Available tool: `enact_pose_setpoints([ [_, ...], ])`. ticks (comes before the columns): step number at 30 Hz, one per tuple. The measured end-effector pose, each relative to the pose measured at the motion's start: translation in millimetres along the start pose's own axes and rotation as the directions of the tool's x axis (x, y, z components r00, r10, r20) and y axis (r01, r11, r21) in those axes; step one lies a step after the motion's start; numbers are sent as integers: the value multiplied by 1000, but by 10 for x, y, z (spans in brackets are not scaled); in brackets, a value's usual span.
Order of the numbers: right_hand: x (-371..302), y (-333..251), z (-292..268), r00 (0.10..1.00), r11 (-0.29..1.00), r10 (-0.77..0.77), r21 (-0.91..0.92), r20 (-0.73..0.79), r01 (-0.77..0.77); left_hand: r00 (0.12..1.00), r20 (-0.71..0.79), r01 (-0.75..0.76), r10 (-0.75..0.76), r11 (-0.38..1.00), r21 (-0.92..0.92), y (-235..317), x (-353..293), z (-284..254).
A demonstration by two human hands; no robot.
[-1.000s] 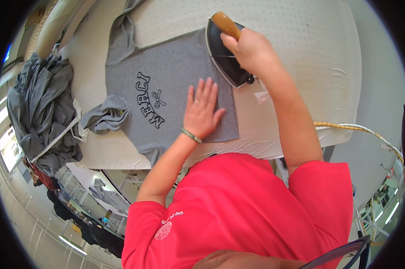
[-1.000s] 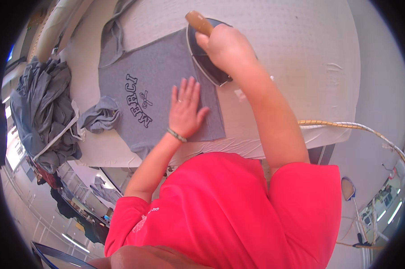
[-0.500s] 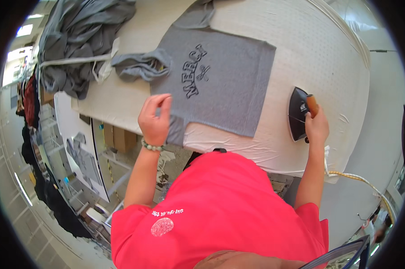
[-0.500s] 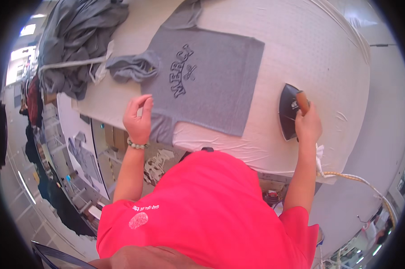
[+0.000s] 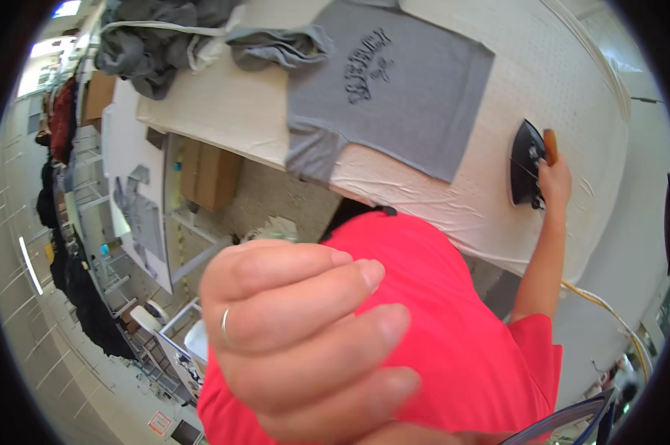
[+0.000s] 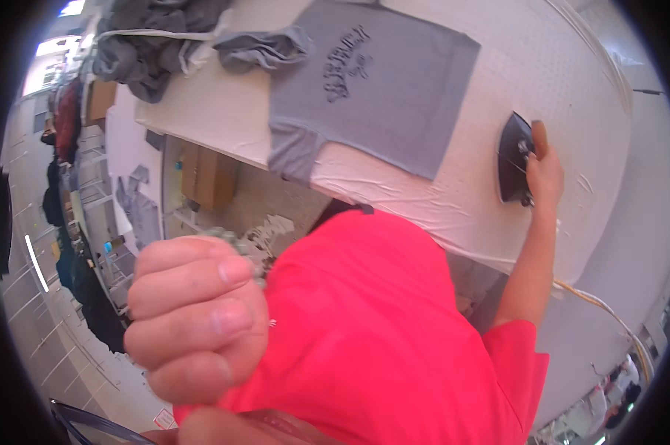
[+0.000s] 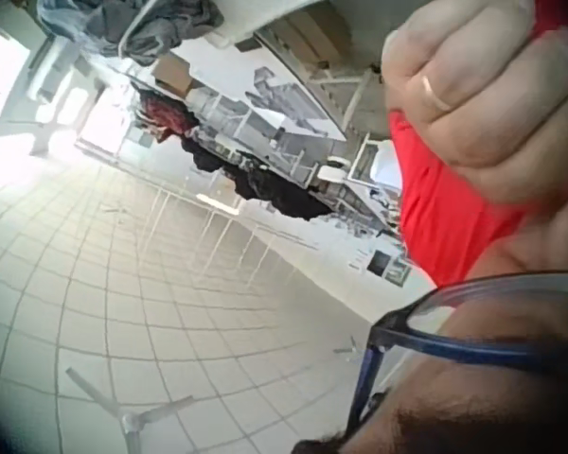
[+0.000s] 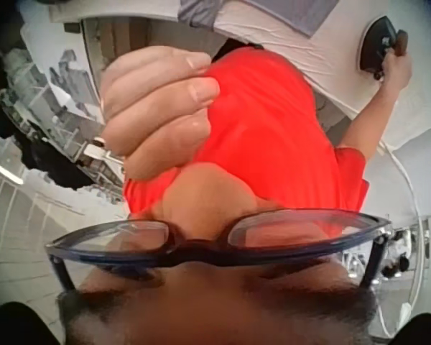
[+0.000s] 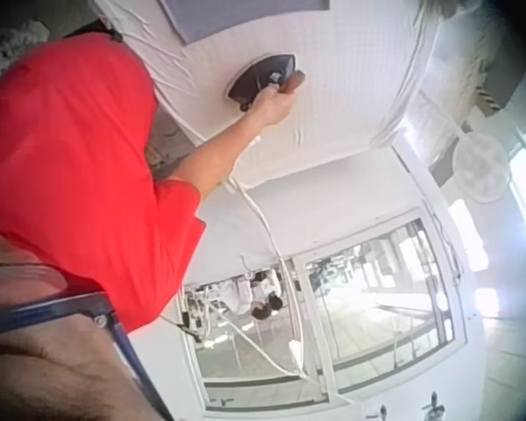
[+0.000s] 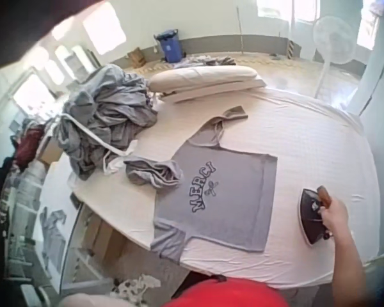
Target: Ironing a grey hooded sweatshirt on a factory pressing table.
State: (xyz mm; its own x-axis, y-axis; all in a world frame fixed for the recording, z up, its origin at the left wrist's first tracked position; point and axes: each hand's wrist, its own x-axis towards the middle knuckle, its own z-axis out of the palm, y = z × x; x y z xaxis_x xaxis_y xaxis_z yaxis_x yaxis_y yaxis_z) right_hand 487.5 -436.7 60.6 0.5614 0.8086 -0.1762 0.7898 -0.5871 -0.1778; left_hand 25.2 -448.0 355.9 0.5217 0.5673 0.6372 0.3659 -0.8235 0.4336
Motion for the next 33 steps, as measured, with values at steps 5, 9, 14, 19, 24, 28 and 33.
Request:
enact_pose_setpoints([
  [5, 12, 74, -34, 997, 993, -82, 88, -9, 82, 354, -916, -354, -190, 879, -320, 182, 179, 414],
  [9, -56, 60, -50, 1000, 994, -8, 108, -9, 9, 305, -922, -607, -240, 697, -382, 302, 247, 443],
  [14, -47, -17, -16, 999, 997, -37, 65, 9, 36, 243, -873, -790, -422, 436, -431, 653, 186, 522],
  [19, -33, -60, -56, 1000, 998, 6, 62, 25, -8, 252, -881, -929, -401, 156, -336, 566, 248, 562],
  [24, 29, -31, -22, 1000, 997, -13, 79, 24, 11, 427, -765, -797, -483, 198, -570, 631, 140, 553],
  [28, 35, 10, -2, 999, 997, -14, 80, 34, 12, 410, -813, -884, -412, 38, -465, 490, 195, 594],
  [33, 14, 5, -7, 1000, 996, -29, 82, 11, 28, 441, -744, -794, -502, 168, -584, 631, 132, 561],
])
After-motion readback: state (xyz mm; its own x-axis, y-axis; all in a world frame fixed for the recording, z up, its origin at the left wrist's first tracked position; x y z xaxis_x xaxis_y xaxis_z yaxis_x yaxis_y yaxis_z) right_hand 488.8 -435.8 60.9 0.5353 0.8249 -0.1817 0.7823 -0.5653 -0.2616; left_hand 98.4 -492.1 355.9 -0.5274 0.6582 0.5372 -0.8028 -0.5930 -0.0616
